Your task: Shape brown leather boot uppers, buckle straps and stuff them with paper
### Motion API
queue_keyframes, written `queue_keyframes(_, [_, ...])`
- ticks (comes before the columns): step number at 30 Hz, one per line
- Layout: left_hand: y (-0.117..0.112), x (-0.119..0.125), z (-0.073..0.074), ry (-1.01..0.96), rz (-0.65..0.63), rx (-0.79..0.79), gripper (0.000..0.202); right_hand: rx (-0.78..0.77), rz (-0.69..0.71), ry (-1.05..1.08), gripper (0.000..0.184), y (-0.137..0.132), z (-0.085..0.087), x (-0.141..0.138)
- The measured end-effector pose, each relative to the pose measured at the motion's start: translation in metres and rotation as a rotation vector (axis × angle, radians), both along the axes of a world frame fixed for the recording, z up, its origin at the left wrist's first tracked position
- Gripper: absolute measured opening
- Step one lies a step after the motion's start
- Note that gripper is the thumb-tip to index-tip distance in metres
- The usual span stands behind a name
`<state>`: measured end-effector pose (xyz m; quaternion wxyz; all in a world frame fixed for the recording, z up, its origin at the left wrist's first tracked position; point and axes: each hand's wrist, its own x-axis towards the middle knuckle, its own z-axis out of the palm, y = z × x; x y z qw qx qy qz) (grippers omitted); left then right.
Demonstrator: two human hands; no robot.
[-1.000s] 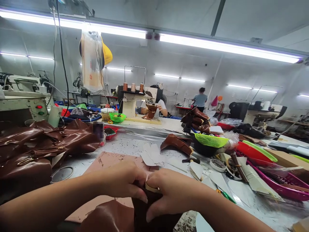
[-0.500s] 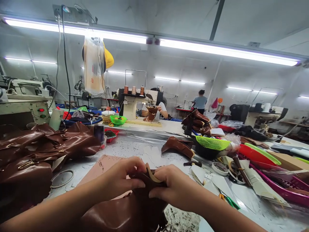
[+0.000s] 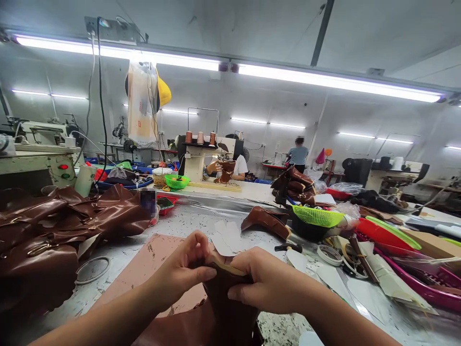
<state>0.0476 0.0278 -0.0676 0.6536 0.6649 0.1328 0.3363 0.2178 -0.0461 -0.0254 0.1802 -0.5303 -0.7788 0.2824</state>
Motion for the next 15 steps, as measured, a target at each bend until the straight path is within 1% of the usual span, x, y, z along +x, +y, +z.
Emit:
queue_keyframes(2, [-0.004, 0.001, -0.001, -0.036, 0.011, 0.017, 0.028, 0.100, -0.037, -0.104, 0.018, -0.002, -0.001, -0.006])
queue_keyframes(3, [-0.007, 0.000, -0.001, -0.047, 0.042, 0.034, 0.028, 0.178, -0.051, -0.138, 0.018, -0.004, -0.001, -0.009])
queue_keyframes(5, [-0.012, -0.007, -0.004, -0.037, 0.108, 0.066, 0.028, 0.335, -0.047, -0.170, 0.019, -0.009, -0.002, -0.016])
queue_keyframes(6, [-0.014, -0.014, -0.006, -0.030, 0.128, 0.067, 0.030, 0.382, -0.021, -0.173, 0.020, -0.013, -0.003, -0.017])
queue_keyframes(7, [-0.017, -0.024, -0.008, -0.027, 0.139, 0.054, 0.032, 0.403, 0.009, -0.170, 0.019, -0.016, -0.003, -0.018])
queue_keyframes(9, [-0.021, -0.046, -0.011, -0.020, 0.161, 0.015, 0.037, 0.399, 0.053, -0.155, 0.014, -0.023, -0.005, -0.015])
queue_keyframes(11, [-0.023, -0.066, -0.010, 0.017, 0.184, 0.041, 0.038, 0.405, 0.074, -0.151, 0.010, -0.027, -0.009, -0.010])
queue_keyframes(12, [-0.023, -0.074, -0.006, 0.073, 0.189, 0.103, 0.038, 0.438, 0.079, -0.162, 0.010, -0.028, -0.012, -0.009])
queue_keyframes(13, [-0.023, -0.078, 0.000, 0.158, 0.172, 0.211, 0.038, 0.489, 0.087, -0.185, 0.012, -0.028, -0.015, -0.009])
queue_keyframes(15, [-0.023, -0.078, 0.015, 0.407, 0.123, 0.524, 0.036, 0.639, 0.114, -0.259, 0.019, -0.027, -0.021, -0.013])
